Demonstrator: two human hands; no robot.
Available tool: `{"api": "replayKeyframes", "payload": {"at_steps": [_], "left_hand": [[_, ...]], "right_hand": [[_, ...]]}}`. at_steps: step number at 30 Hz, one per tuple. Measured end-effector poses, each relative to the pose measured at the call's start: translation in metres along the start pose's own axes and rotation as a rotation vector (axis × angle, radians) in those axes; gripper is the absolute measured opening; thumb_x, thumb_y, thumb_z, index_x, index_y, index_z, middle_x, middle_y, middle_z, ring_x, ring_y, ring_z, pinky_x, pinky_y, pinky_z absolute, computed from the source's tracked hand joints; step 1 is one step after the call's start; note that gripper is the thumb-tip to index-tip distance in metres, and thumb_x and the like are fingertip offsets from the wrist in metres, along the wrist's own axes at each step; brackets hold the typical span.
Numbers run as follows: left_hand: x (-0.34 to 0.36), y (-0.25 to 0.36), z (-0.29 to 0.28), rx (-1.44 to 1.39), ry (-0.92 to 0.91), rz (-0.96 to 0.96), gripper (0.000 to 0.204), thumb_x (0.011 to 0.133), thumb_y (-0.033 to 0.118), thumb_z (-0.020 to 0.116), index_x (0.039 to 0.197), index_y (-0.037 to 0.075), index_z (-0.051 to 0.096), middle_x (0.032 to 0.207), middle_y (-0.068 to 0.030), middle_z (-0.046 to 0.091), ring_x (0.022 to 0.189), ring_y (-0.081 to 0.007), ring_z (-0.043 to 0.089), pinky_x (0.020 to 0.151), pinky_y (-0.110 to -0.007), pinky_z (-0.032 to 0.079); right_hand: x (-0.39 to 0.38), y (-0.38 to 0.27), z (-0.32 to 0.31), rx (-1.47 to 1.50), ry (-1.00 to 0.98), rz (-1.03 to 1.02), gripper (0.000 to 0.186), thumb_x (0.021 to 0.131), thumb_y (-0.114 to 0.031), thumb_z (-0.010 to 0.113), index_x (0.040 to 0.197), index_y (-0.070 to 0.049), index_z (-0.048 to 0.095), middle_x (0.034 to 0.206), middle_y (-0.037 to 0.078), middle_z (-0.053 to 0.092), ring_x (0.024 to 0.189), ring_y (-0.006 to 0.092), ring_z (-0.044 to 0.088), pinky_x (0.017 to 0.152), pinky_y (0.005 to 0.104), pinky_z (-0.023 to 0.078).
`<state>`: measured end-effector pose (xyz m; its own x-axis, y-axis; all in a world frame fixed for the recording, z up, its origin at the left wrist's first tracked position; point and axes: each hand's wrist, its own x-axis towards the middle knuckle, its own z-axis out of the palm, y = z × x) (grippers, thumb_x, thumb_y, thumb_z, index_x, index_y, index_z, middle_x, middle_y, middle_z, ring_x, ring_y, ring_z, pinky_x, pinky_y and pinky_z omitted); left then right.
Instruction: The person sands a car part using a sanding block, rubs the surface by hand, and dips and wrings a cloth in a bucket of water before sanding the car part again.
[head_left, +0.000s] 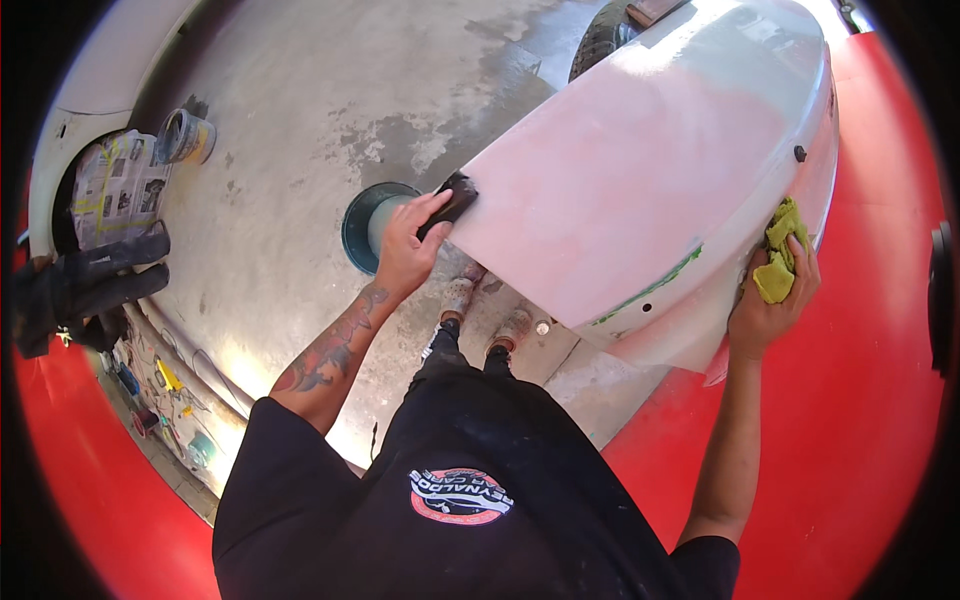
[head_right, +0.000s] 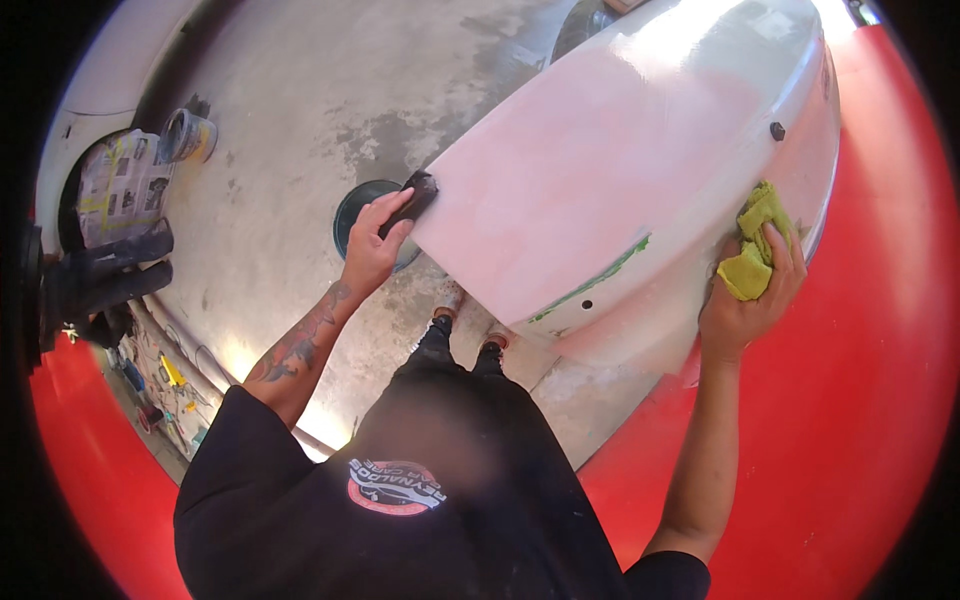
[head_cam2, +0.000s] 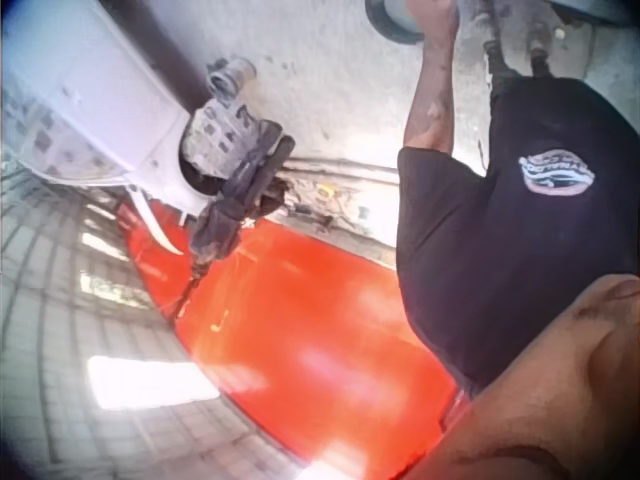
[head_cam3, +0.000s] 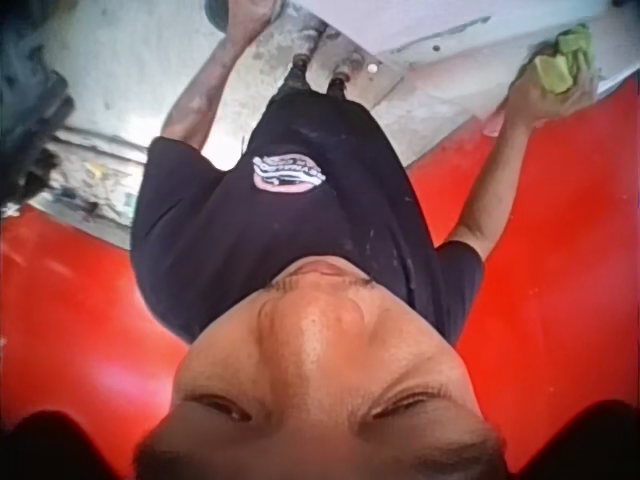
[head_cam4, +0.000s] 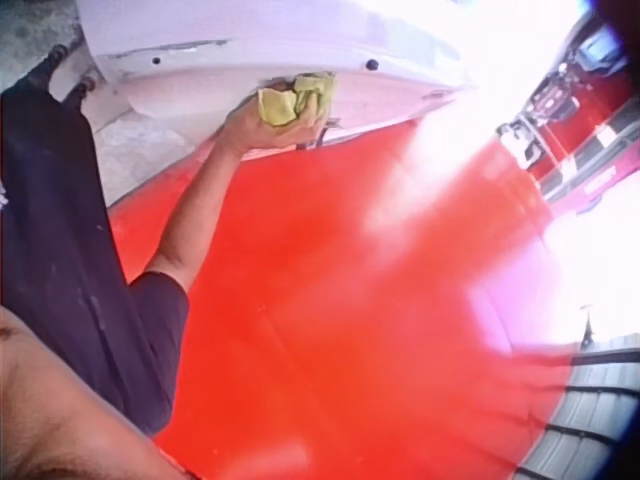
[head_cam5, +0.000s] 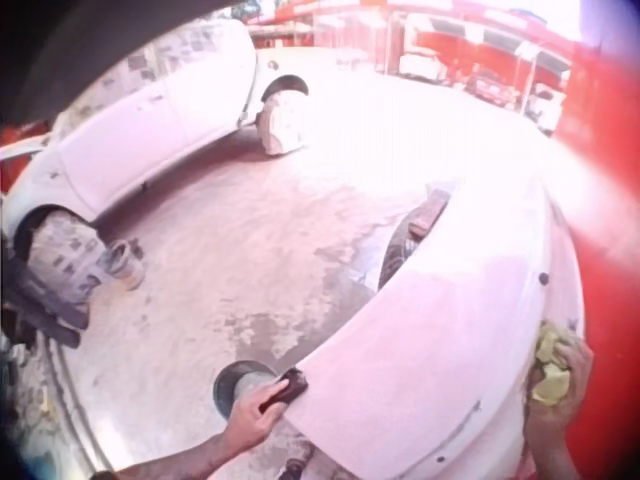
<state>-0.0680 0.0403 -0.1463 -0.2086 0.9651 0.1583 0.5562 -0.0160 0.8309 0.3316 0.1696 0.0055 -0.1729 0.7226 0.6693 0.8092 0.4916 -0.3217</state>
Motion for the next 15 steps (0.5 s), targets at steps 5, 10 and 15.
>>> {"api": "replayKeyframes", "payload": {"at_steps": [5,10,15], "left_hand": [[0.043,0.164,0.024,-0.268,-0.222,0.545,0.052,0.081,0.004,0.075,0.132,0.010,0.068,0.130,-0.0136,0.066,0.107,-0.0329,0.062,0.094,-0.040,0.050],[0.110,0.190,0.056,-0.345,-0.144,0.614,0.048,0.083,0.004,0.074,0.130,0.012,0.069,0.127,-0.0144,0.067,0.103,-0.0332,0.063,0.091,-0.041,0.052],[0.000,0.143,-0.004,-0.204,-0.324,0.545,0.051,0.078,0.003,0.074,0.128,0.008,0.069,0.130,-0.0194,0.065,0.105,-0.0358,0.063,0.092,-0.043,0.050]], "right_hand": [[0.003,-0.002,0.000,-0.039,0.010,0.001,0.045,0.082,-0.004,0.074,0.125,-0.006,0.063,0.131,0.018,0.059,0.127,0.0355,0.052,0.110,0.0458,0.041],[0.008,-0.007,0.006,0.030,0.032,-0.017,0.045,0.079,-0.007,0.077,0.123,-0.007,0.065,0.130,0.020,0.059,0.125,0.0372,0.055,0.107,0.0433,0.043],[0.005,-0.004,0.001,-0.003,0.075,0.031,0.045,0.077,-0.005,0.076,0.121,-0.007,0.066,0.128,0.020,0.060,0.124,0.0376,0.056,0.105,0.0429,0.046]]}}
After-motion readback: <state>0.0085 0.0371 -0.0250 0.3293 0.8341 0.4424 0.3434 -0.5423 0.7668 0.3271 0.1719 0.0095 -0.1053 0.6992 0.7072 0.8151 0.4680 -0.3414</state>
